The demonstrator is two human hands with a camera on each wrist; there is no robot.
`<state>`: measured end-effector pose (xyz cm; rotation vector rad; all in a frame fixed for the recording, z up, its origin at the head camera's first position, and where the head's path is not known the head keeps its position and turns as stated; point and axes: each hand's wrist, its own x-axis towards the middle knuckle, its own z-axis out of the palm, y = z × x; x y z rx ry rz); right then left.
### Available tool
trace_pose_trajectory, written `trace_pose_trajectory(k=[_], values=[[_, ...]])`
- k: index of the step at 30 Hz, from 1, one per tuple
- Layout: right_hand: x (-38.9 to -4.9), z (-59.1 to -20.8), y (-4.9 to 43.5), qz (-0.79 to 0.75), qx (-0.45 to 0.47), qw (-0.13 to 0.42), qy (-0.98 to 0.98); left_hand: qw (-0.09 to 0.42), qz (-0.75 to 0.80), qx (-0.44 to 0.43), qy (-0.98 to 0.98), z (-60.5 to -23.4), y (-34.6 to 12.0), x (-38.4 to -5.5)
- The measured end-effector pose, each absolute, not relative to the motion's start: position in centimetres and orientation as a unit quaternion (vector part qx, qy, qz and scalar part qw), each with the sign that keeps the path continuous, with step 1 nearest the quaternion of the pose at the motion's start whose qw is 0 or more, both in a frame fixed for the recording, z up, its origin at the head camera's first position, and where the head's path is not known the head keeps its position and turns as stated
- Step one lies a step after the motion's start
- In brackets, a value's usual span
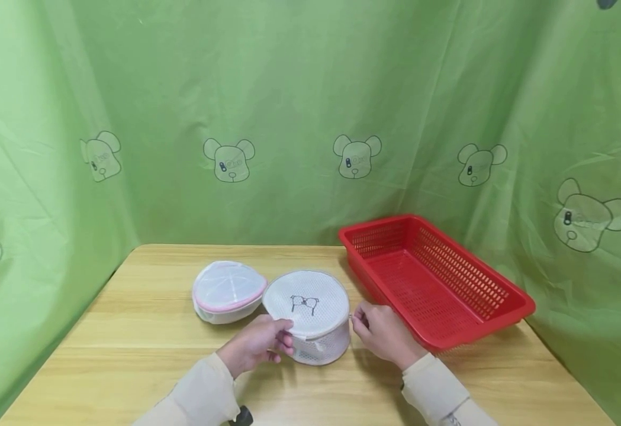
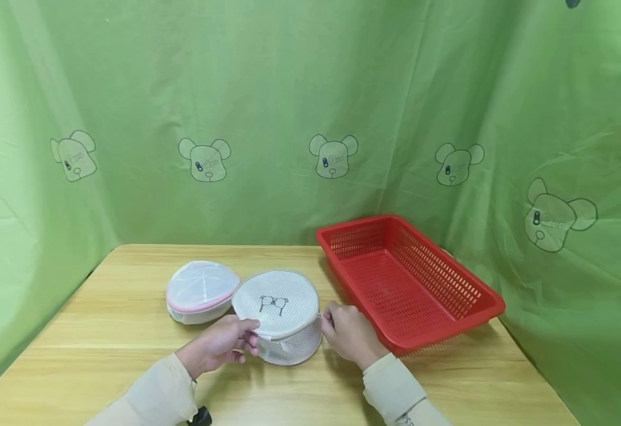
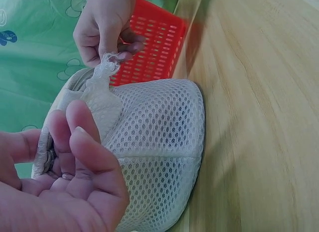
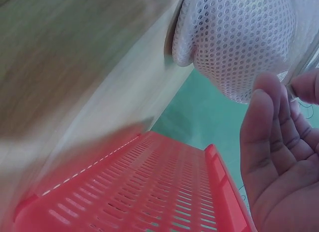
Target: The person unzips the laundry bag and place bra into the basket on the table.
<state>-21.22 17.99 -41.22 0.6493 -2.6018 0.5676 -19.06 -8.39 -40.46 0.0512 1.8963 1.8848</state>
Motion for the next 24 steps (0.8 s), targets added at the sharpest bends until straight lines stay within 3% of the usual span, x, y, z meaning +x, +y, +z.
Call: trace_pose_trajectory(k=[24], values=[[-21.84, -41.24, 18.29, 0.2, 0.228, 0.198, -0.932, 0.243, 0.675, 0.03, 0.696, -40.47, -8.72, -19.1]])
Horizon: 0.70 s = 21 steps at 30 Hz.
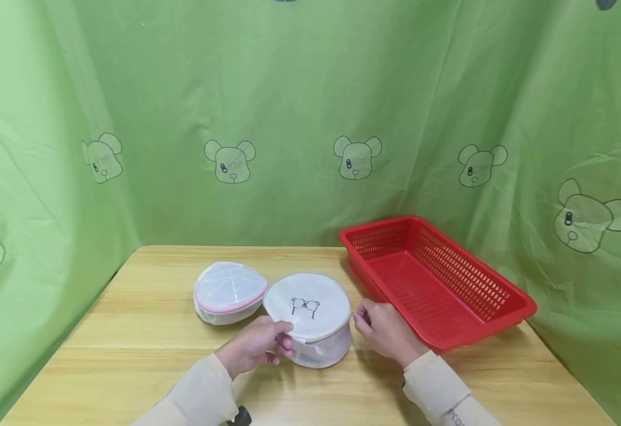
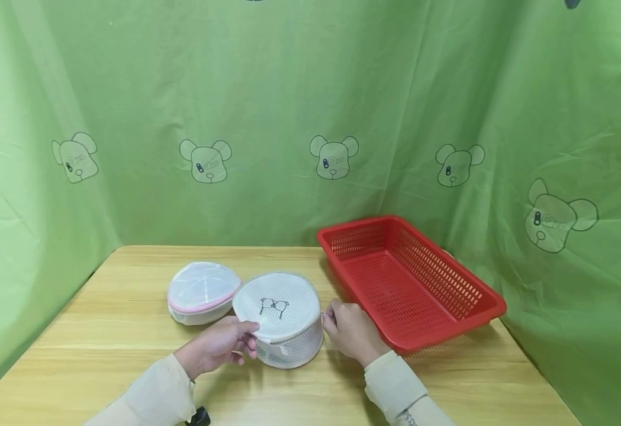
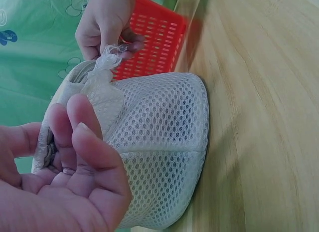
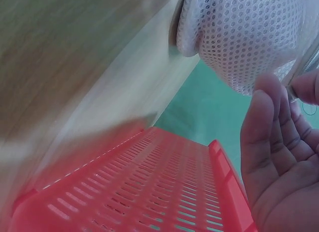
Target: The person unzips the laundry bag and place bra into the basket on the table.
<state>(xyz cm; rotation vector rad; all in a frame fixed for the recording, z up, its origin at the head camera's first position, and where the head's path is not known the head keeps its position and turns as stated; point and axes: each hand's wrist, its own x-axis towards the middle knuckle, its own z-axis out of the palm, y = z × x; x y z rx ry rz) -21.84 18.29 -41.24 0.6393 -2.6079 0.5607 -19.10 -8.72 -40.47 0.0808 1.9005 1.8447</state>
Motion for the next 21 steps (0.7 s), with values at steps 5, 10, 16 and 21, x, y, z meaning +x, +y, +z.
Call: trace_pose_trajectory(k=[5, 10, 16, 21], values=[[-21.82, -41.3, 18.32, 0.2, 0.225, 0.197, -0.933, 0.249, 0.672, 0.032, 0.696, -40.45, -8.9, -19.01], [-21.75, -41.36, 18.34, 0.2, 0.221, 0.195, -0.935, 0.251, 0.672, 0.034, 0.696, -40.43, -8.93, -18.86], [-21.94, -41.44, 18.39, 0.192, 0.219, 0.212, -0.933, 0.245, 0.675, 0.038, 0.695, -40.43, -8.88, -19.0], [-21.9, -41.37, 18.39, 0.191, 0.218, 0.216, -0.932, 0.242, 0.67, 0.04, 0.701, -40.45, -8.9, -19.05]])
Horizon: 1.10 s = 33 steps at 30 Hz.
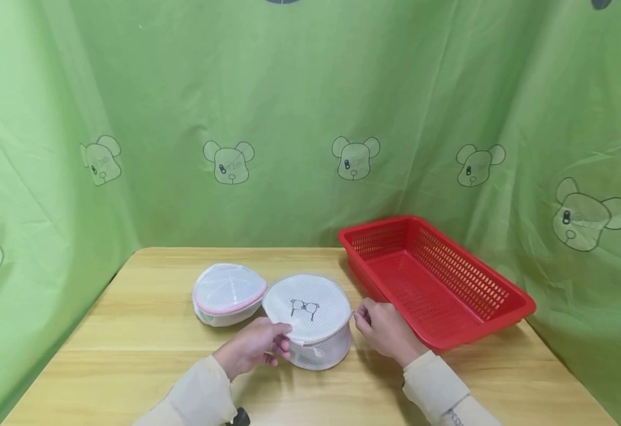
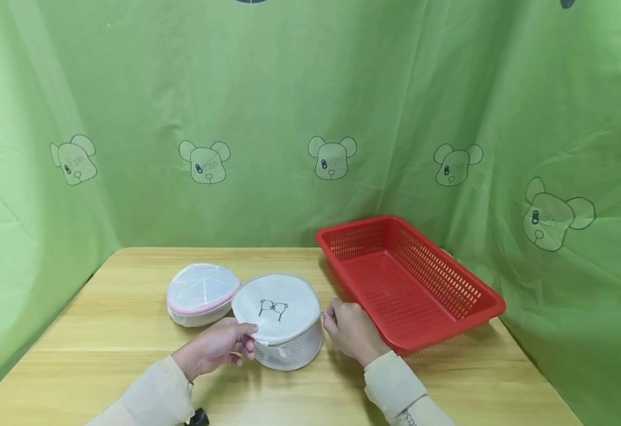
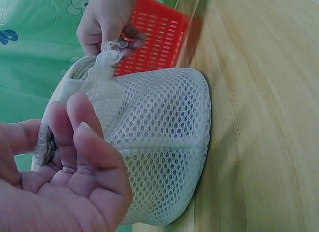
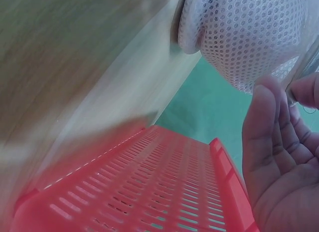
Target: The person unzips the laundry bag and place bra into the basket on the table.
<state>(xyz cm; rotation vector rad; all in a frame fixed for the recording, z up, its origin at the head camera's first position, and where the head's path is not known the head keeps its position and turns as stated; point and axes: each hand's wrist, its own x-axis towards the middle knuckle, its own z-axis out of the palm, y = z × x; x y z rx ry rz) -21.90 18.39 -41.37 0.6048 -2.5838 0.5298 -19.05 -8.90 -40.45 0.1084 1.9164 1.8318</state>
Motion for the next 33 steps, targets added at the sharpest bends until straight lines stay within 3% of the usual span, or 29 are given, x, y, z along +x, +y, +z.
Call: trace_pose_trajectory(k=[33], values=[[-22.23, -41.39, 18.21, 0.182, 0.212, 0.232, -0.932, 0.255, 0.659, 0.049, 0.706, -40.41, -9.32, -18.98]])
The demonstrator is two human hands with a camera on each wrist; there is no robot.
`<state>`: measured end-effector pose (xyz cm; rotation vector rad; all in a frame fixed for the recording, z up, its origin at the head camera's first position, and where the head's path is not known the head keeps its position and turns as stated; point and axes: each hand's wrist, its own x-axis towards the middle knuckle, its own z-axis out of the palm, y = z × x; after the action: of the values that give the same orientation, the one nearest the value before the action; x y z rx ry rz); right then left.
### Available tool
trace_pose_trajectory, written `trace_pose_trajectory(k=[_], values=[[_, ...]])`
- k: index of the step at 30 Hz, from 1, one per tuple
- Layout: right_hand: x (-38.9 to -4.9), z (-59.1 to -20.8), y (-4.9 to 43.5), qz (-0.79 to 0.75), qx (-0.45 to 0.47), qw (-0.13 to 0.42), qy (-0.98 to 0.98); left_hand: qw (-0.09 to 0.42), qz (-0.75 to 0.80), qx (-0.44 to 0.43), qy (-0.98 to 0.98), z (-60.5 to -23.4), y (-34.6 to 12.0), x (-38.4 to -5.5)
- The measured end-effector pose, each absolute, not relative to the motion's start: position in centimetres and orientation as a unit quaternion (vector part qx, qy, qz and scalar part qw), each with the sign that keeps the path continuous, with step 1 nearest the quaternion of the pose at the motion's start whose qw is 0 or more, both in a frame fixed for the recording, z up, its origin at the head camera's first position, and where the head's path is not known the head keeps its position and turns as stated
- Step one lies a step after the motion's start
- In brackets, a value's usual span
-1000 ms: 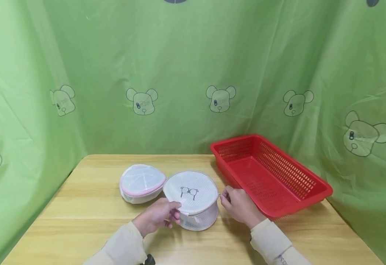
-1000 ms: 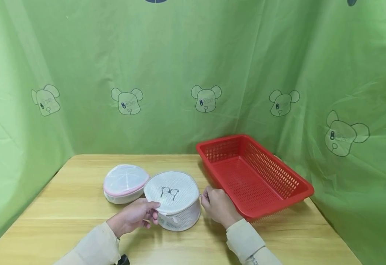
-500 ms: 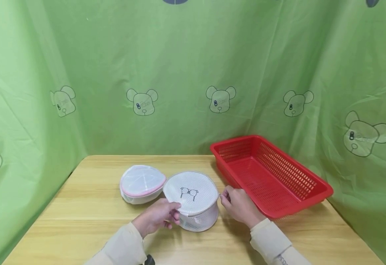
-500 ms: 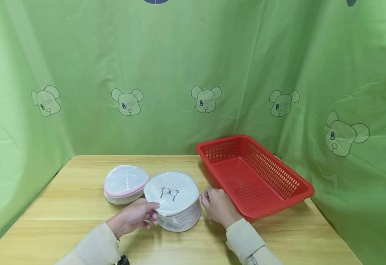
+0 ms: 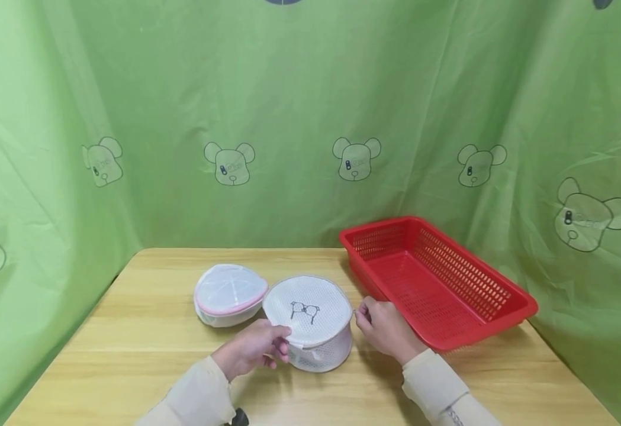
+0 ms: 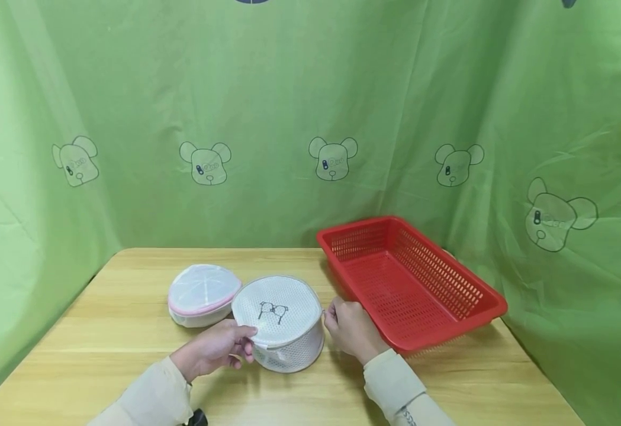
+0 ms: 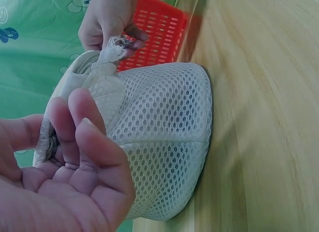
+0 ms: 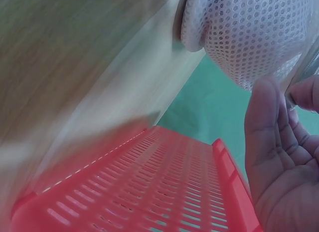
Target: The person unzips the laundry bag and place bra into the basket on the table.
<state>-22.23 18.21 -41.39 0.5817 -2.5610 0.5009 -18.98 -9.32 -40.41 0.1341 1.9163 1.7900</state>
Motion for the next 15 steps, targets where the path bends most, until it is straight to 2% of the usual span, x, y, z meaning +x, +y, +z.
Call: trace_pose_trajectory(k=[15], values=[[-22.38, -41.18, 18.15, 0.18, 0.212, 0.234, -0.931, 0.263, 0.648, 0.063, 0.712, -39.91, -9.63, -18.85]])
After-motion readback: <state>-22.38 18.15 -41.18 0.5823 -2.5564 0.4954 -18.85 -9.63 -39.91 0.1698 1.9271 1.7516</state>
